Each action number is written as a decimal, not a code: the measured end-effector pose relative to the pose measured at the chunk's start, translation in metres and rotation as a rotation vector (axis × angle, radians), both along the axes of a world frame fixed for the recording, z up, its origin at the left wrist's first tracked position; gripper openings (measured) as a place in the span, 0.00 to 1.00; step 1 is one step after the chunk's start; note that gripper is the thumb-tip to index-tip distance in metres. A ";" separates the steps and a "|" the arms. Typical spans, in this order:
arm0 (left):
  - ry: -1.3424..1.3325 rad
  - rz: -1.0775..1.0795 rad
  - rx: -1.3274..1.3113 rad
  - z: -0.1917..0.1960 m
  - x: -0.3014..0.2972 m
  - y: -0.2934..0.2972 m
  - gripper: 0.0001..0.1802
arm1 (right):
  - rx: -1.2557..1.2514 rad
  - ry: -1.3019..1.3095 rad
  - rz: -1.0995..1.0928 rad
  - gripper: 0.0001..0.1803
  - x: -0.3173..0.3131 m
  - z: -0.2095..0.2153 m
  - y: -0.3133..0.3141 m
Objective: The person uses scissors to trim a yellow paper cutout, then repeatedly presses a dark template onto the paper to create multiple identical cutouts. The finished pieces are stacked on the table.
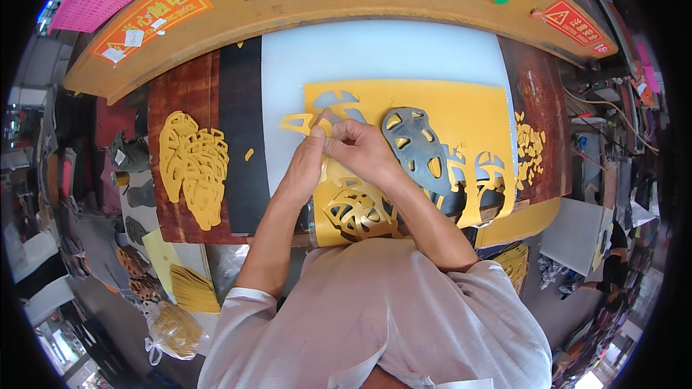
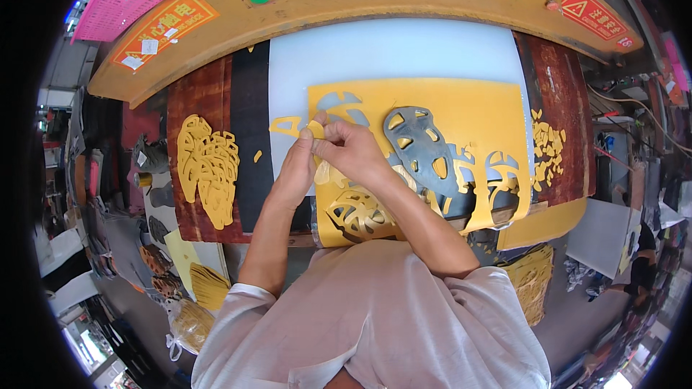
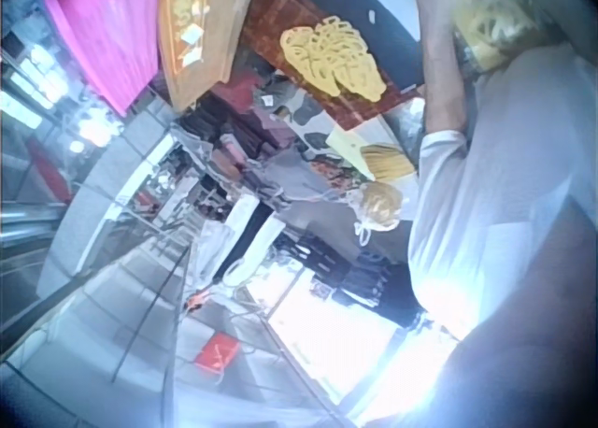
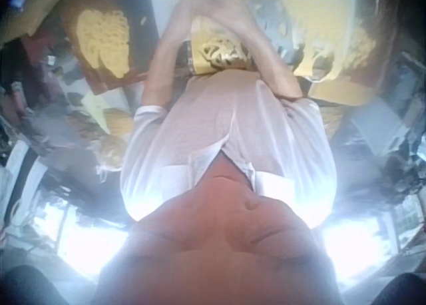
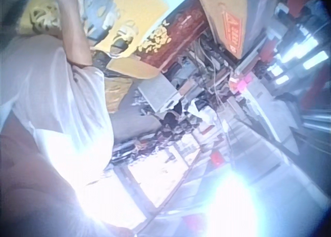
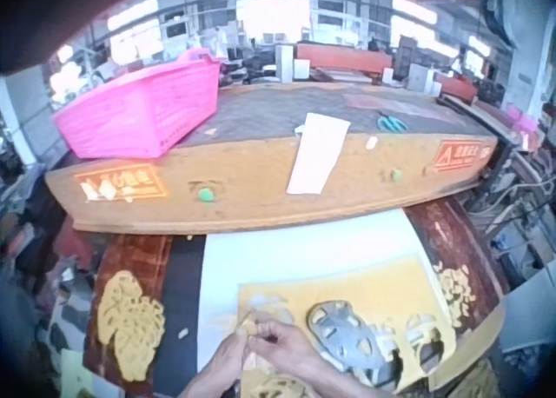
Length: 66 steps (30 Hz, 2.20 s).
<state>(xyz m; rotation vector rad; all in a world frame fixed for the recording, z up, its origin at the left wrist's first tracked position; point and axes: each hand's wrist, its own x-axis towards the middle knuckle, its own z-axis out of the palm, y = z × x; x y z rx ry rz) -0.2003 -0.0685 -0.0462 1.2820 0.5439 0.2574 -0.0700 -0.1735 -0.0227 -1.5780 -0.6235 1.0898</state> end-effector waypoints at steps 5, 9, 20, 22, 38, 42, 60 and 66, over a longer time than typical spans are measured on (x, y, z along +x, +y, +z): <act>0.116 0.014 0.624 0.004 0.014 -0.007 0.39 | -0.023 -0.156 -0.037 0.17 0.013 -0.006 -0.002; 0.079 -0.021 0.527 0.017 0.025 -0.004 0.41 | 0.092 0.162 -0.006 0.18 0.029 0.001 0.005; -0.049 0.005 0.553 0.023 0.044 0.014 0.43 | 0.213 0.348 0.056 0.19 0.046 0.013 0.024; 0.034 0.056 0.540 0.023 0.043 0.013 0.45 | 0.259 0.391 0.007 0.20 0.044 0.011 0.026; -0.084 0.473 -0.207 0.013 0.023 0.011 0.20 | 0.237 -0.078 -0.134 0.12 0.013 -0.007 0.020; -0.042 0.491 -0.263 0.014 0.011 0.020 0.16 | 0.293 -0.507 -0.126 0.14 0.012 -0.008 0.018; -0.071 0.490 0.017 0.020 -0.020 0.069 0.18 | -0.022 -0.594 0.122 0.16 0.050 -0.022 -0.034; 0.578 0.216 0.649 -0.017 -0.018 0.032 0.33 | -0.076 -0.254 0.095 0.13 0.037 -0.050 -0.018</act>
